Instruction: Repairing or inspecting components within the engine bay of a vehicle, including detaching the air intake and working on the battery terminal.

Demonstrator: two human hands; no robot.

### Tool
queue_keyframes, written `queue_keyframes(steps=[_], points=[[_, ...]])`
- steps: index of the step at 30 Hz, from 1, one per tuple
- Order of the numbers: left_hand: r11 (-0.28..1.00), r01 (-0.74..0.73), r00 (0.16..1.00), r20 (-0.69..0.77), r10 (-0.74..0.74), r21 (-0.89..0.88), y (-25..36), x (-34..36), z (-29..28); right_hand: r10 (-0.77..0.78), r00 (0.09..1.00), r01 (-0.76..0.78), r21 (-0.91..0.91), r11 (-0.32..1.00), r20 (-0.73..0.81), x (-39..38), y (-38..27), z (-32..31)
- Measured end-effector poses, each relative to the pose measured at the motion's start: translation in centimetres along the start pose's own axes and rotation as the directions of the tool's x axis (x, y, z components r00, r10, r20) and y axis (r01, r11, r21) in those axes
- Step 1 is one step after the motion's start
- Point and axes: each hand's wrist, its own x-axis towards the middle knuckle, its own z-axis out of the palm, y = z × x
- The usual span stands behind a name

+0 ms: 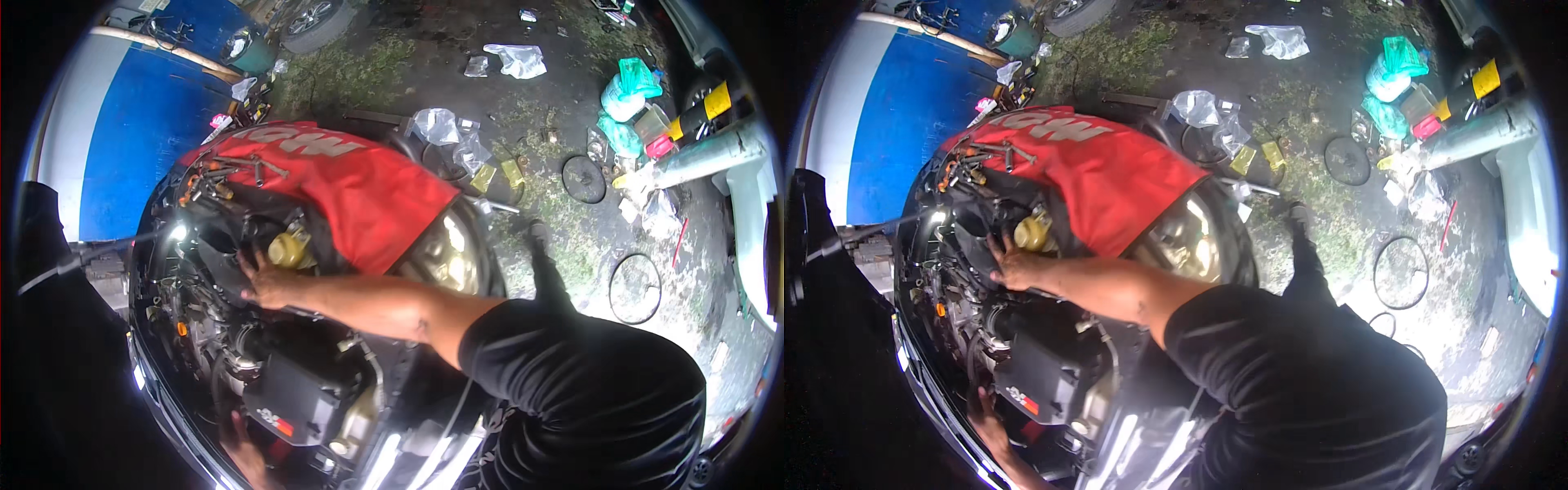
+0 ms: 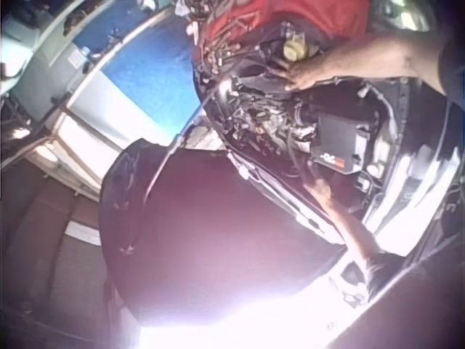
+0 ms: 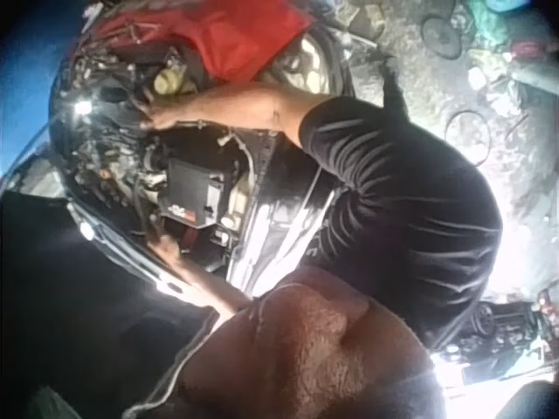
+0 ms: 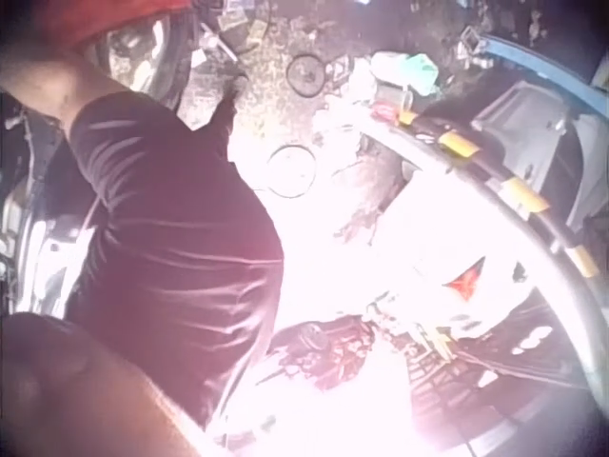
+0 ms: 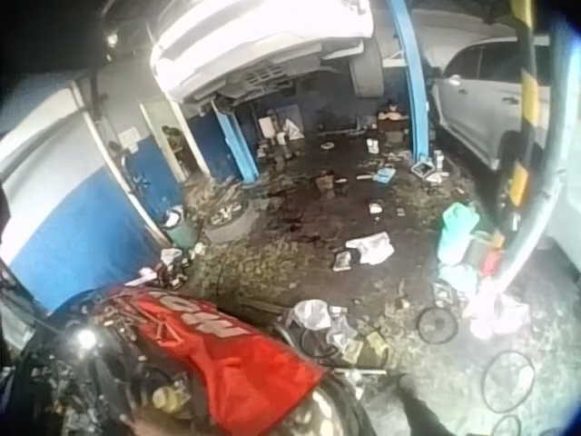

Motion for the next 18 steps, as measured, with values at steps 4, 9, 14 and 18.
queue_keyframes(steps=[4,9,14,18], points=[[0.994,0.089,0.987,-0.126,-0.097,-0.071,9.6,-10.4,11.1,-0.300,0.951,0.299,0.024,0.954,0.072,-6.5,-2.5,-4.1],[0.820,0.345,0.846,-0.530,-0.061,0.456,15.7,-13.9,24.4,-0.398,0.906,0.297,0.453,0.840,0.144,-23.5,3.9,-16.5],[0.868,0.365,0.703,-0.710,-0.021,0.336,16.4,-13.5,26.7,0.362,0.896,-0.359,-0.060,0.931,0.257,-33.8,16.0,-32.5],[0.843,0.383,0.678,-0.735,0.020,0.377,15.6,-13.5,26.1,0.568,0.806,-0.518,-0.265,0.813,0.166,-34.0,21.2,-40.9]])
